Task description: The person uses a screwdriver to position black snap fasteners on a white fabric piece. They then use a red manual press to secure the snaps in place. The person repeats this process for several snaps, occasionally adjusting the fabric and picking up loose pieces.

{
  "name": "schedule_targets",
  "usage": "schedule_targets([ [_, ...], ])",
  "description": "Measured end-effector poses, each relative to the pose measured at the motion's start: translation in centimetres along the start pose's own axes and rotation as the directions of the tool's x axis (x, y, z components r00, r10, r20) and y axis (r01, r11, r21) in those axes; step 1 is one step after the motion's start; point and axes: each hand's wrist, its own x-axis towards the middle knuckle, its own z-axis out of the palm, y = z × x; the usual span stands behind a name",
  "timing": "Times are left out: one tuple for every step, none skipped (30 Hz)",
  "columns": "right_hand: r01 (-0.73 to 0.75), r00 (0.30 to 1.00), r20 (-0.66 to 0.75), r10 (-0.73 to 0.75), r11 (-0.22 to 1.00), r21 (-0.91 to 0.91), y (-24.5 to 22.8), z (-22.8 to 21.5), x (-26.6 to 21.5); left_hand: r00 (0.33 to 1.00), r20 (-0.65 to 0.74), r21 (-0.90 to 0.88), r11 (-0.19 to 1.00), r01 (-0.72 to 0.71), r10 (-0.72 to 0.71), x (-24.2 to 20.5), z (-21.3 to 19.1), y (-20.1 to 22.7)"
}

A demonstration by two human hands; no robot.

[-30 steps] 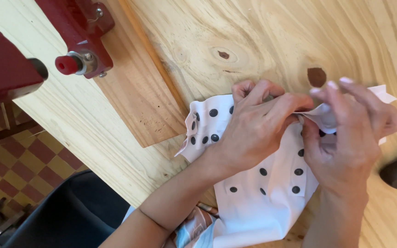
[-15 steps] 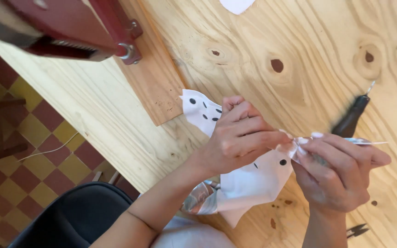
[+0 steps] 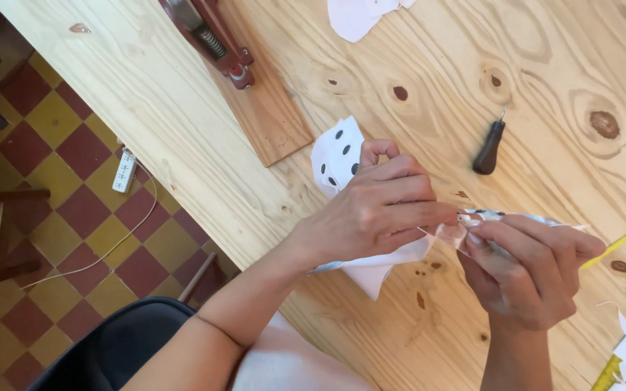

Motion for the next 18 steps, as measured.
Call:
schedule_targets([
  [-0.002,1.0,-0.03,0.001,0.999,-0.036,0.1,-0.3,-0.2,0.999,-0.03,-0.006,1.0,-0.018,0.017,0.4,0.0,0.4],
  [0.002,0.999,-0.035,-0.004,0.999,-0.041,0.0,-0.7,0.2,0.999,-0.03,-0.004,1.0,-0.026,0.026,0.3,0.5,0.8],
  [0.013,0.998,-0.059,-0.016,0.999,-0.039,0.0,-1.0,0.5,0.996,-0.094,-0.001,1.0,-0.012,0.011,0.2,1.0,1.2],
  [0.021,0.996,-0.082,-0.024,0.999,-0.037,-0.1,-1.3,0.8,0.988,-0.154,-0.001,1.0,0.006,-0.006,0.1,1.5,1.6],
  [0.021,0.996,-0.085,-0.025,0.999,-0.041,-0.1,-1.7,0.9,0.988,-0.153,-0.002,1.0,0.001,-0.001,0.5,1.3,2.0],
  [0.026,0.996,-0.081,-0.03,0.998,-0.048,0.0,-2.1,1.1,0.986,-0.165,-0.009,1.0,-0.007,0.005,1.0,1.1,2.5],
  [0.031,0.996,-0.077,-0.036,0.998,-0.056,0.1,-2.4,1.2,0.984,-0.177,-0.017,1.0,-0.015,0.012,1.4,0.9,2.8],
  [0.031,0.996,-0.078,-0.036,0.998,-0.059,0.1,-2.7,1.3,0.984,-0.176,-0.019,1.0,-0.018,0.014,1.5,1.0,2.9],
  [0.036,0.997,-0.064,-0.039,0.998,-0.05,0.1,-3.0,1.4,0.984,-0.177,-0.015,1.0,-0.023,0.02,1.6,1.1,2.9],
  [0.04,0.998,-0.05,-0.042,0.998,-0.043,0.1,-3.3,1.4,0.984,-0.178,-0.013,1.0,-0.028,0.026,1.7,1.3,2.9],
  [0.038,0.998,-0.05,-0.041,0.998,-0.047,0.1,-3.6,1.5,0.984,-0.176,-0.016,0.999,-0.031,0.028,1.8,1.3,3.0],
  [0.04,0.999,-0.023,-0.041,0.998,-0.044,0.1,-4.0,1.5,0.985,-0.169,-0.024,0.999,-0.037,0.033,1.9,1.4,3.1],
  [0.041,0.999,0.003,-0.041,0.998,-0.041,0.0,-4.3,1.5,0.986,-0.162,-0.033,0.999,-0.043,0.037,1.9,1.4,3.2],
  [0.038,0.999,0.003,-0.038,0.998,-0.045,0.0,-4.5,1.3,0.986,-0.16,-0.036,0.998,-0.045,0.039,2.1,1.5,3.2],
  [0.037,0.999,0.004,-0.037,0.999,-0.036,0.0,-4.8,1.2,0.986,-0.16,-0.025,0.998,-0.062,0.057,2.2,1.6,3.3],
  [0.037,0.999,0.003,-0.037,0.999,-0.026,0.0,-4.9,1.1,0.984,-0.159,-0.011,0.997,-0.078,0.076,2.4,1.7,3.3],
  [0.035,0.999,0.001,-0.035,0.999,-0.028,-0.1,-4.9,1.1,0.985,-0.156,-0.012,0.997,-0.081,0.078,2.5,1.7,3.4],
  [0.058,0.998,-0.035,-0.059,0.998,-0.04,-0.1,-4.9,1.0,0.987,-0.137,-0.019,0.996,-0.091,0.087,2.6,1.6,3.6],
])
